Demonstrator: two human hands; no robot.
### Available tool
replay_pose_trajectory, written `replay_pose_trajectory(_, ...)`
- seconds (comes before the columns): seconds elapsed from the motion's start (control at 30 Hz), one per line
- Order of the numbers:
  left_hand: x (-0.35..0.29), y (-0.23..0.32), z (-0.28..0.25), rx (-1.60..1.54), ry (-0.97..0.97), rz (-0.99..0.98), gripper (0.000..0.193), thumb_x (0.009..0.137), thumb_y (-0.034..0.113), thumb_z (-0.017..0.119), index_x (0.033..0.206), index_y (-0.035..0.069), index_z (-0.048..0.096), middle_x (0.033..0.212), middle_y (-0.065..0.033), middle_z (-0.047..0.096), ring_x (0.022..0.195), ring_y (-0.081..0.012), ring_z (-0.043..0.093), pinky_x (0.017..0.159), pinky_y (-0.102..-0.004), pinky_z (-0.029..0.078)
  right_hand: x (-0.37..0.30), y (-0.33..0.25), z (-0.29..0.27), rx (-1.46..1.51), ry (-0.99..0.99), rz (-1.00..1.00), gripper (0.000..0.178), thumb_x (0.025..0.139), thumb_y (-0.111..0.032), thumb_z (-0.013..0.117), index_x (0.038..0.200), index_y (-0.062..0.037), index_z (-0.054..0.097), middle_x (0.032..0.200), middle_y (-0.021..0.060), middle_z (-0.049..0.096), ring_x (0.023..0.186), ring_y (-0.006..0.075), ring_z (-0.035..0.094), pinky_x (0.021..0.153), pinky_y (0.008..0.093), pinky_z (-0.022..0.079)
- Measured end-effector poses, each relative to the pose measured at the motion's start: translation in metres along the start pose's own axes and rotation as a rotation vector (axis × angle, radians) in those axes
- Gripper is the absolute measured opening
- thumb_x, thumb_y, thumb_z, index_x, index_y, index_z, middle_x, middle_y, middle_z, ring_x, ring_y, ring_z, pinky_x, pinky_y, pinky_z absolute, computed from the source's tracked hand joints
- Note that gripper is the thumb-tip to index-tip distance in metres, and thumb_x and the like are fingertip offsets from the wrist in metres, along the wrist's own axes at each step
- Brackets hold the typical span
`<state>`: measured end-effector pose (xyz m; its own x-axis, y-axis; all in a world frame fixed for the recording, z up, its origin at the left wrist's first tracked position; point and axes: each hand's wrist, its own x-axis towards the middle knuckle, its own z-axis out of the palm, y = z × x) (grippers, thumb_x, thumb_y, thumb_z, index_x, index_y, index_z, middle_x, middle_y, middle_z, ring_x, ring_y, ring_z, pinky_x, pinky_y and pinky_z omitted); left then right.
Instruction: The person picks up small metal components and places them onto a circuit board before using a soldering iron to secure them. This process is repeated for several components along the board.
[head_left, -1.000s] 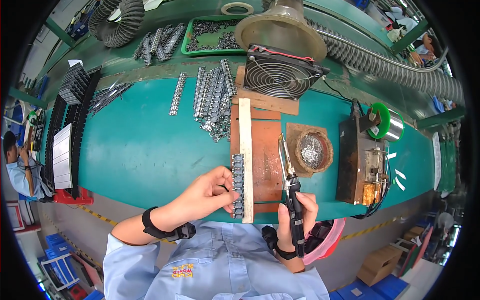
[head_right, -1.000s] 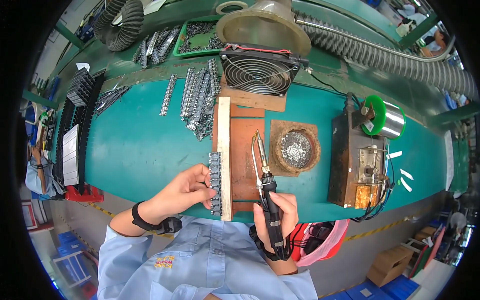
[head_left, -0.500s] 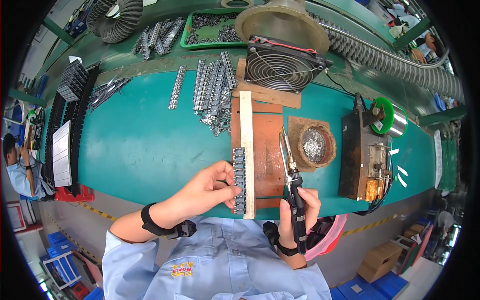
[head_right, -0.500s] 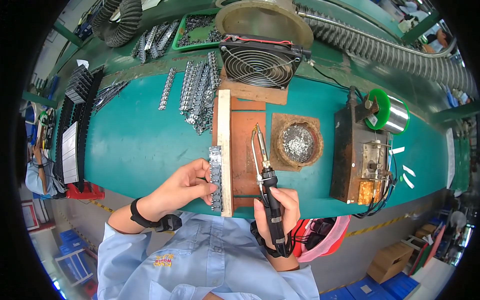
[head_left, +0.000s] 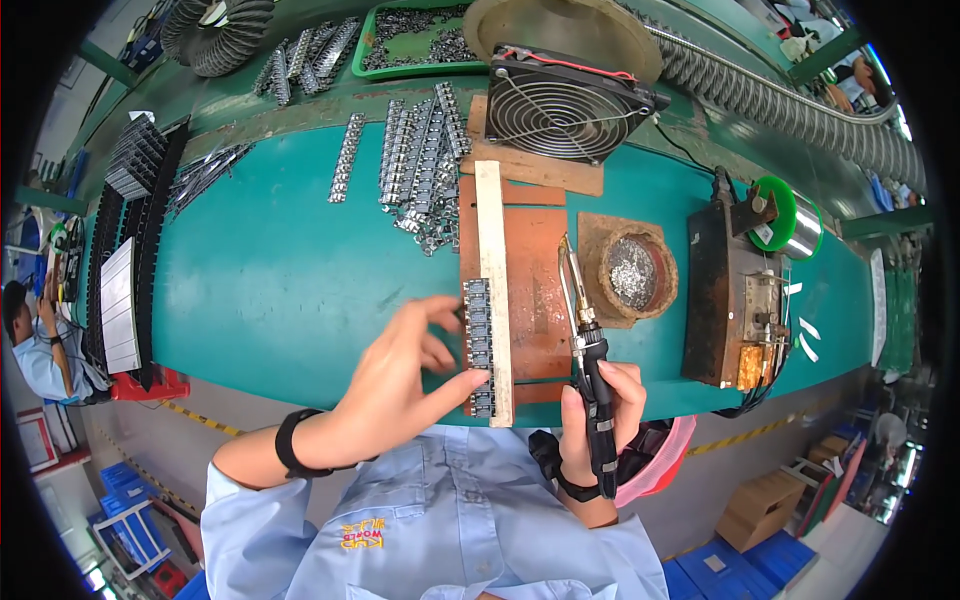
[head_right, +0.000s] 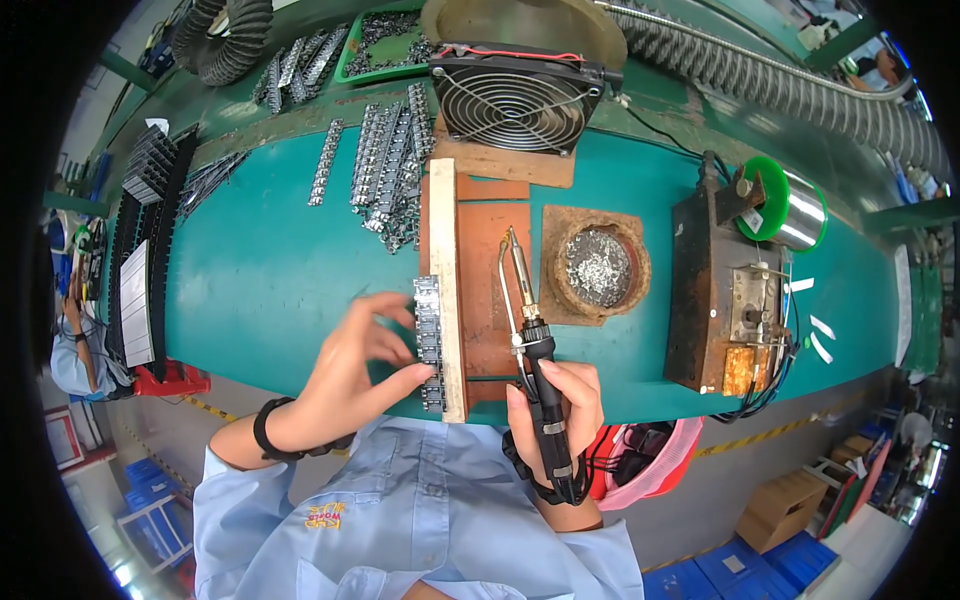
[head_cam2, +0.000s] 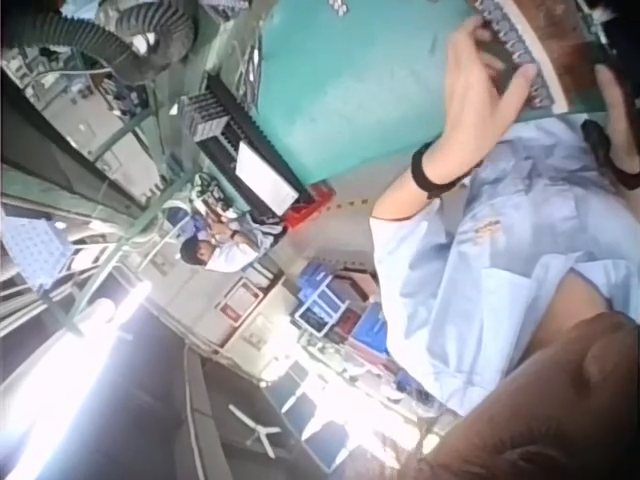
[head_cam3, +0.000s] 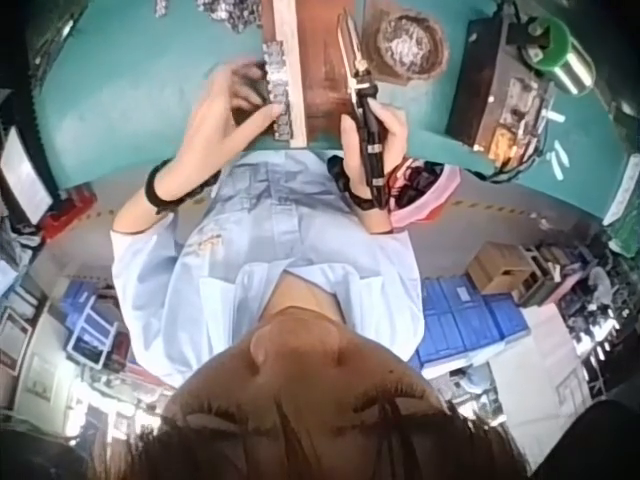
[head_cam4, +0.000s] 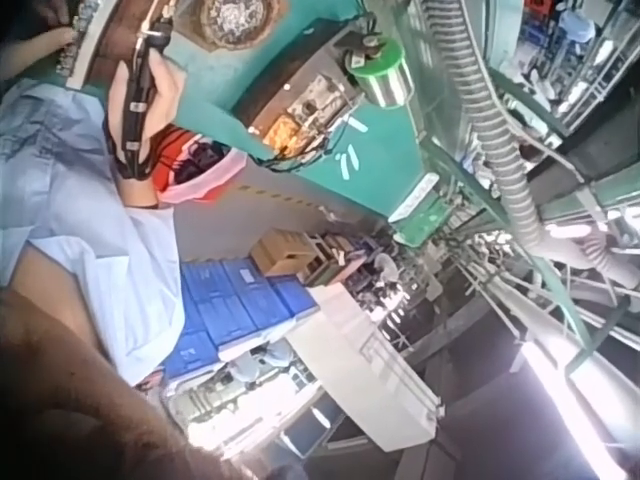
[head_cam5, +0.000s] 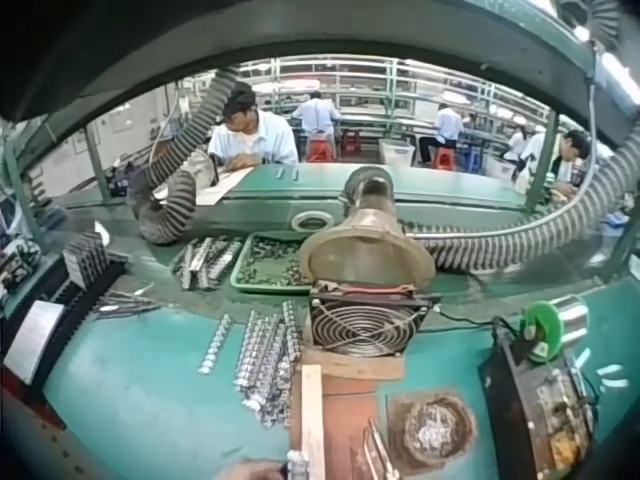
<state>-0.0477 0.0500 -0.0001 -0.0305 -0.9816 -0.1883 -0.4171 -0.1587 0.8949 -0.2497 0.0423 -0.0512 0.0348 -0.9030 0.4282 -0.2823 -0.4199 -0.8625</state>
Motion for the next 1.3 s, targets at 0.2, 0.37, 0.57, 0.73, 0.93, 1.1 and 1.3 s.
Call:
replay_pose_trajectory(0.2, 0.002, 0.013, -0.014, 0.870, -0.061, 0.468, 0.070, 0.069, 0.045, 0.064, 0.119, 0.000, 0.044, 0.126, -0.0145, 0.042, 0.115, -0.0274, 0.041, 0.094, -0.0489, 0.025, 0.002, 0.003, -0.001, -0.026, 0.038, -0.030, 0.040, 0.066, 0.001, 0.068, 0.101, -0.0030, 0.050, 0.082, 0.0124, 0.054, 0.068, 0.0201, 0.053, 0.061, 0.0280, 0.044)
replay_pose_trajectory(0.37, 0.008, 0.013, -0.011, 0.974, -0.154, 0.489, 0.081, 0.067, 0.061, 0.054, 0.119, -0.001, 0.046, 0.130, -0.0146, 0.039, 0.126, -0.0282, 0.030, 0.100, -0.0552, 0.005, 0.001, 0.004, -0.001, -0.059, 0.017, -0.056, 0.041, 0.065, 0.002, 0.069, 0.101, -0.0041, 0.050, 0.084, 0.0129, 0.054, 0.069, 0.0204, 0.054, 0.060, 0.0285, 0.044)
replay_pose_trajectory(0.57, 0.009, 0.018, -0.008, 0.942, -0.181, 0.488, 0.084, 0.065, 0.060, 0.056, 0.118, -0.004, 0.045, 0.130, -0.0154, 0.038, 0.126, -0.0255, 0.030, 0.100, -0.0538, 0.013, 0.000, 0.008, 0.000, 0.018, -0.068, -0.054, 0.042, 0.069, 0.002, 0.067, 0.104, -0.0042, 0.045, 0.089, 0.0119, 0.050, 0.074, 0.0176, 0.051, 0.065, 0.0275, 0.042)
replay_pose_trajectory(0.73, 0.007, 0.014, -0.010, 0.945, -0.198, 0.514, 0.095, 0.060, 0.067, 0.055, 0.119, -0.007, 0.043, 0.133, -0.0149, 0.034, 0.125, -0.0279, 0.030, 0.101, -0.0568, 0.006, -0.015, 0.011, 0.006, 0.191, -0.206, 0.035, 0.042, 0.070, -0.003, 0.069, 0.102, -0.0048, 0.042, 0.089, 0.0099, 0.048, 0.075, 0.0154, 0.048, 0.066, 0.0272, 0.041)
replay_pose_trajectory(0.93, 0.004, 0.010, -0.009, 0.899, -0.147, 0.539, 0.090, 0.060, 0.059, 0.061, 0.119, -0.007, 0.043, 0.131, -0.0181, 0.035, 0.127, -0.0287, 0.027, 0.102, -0.0538, 0.010, 0.007, -0.021, 0.028, -0.117, -0.184, 0.033, 0.047, 0.067, -0.009, 0.075, 0.099, -0.0059, 0.041, 0.085, 0.0082, 0.046, 0.074, 0.0158, 0.047, 0.067, 0.0280, 0.041)
replay_pose_trajectory(1.1, 0.001, 0.008, -0.008, 0.903, -0.151, 0.526, 0.094, 0.059, 0.058, 0.062, 0.122, -0.008, 0.039, 0.135, -0.0159, 0.031, 0.127, -0.0282, 0.027, 0.101, -0.0573, 0.007, 0.006, -0.026, 0.029, -0.246, -0.239, 0.102, 0.051, 0.065, -0.012, 0.077, 0.100, -0.0061, 0.041, 0.087, 0.0086, 0.044, 0.076, 0.0184, 0.046, 0.071, 0.0296, 0.040)
replay_pose_trajectory(1.3, 0.002, 0.004, -0.010, 0.853, -0.154, 0.538, 0.089, 0.060, 0.052, 0.064, 0.120, -0.008, 0.041, 0.135, -0.0168, 0.030, 0.128, -0.0291, 0.025, 0.101, -0.0571, 0.007, 0.007, -0.029, 0.030, -0.338, -0.233, -0.043, 0.054, 0.062, -0.015, 0.077, 0.103, -0.0070, 0.043, 0.085, 0.0112, 0.051, 0.077, 0.0268, 0.046, 0.073, 0.0354, 0.033)
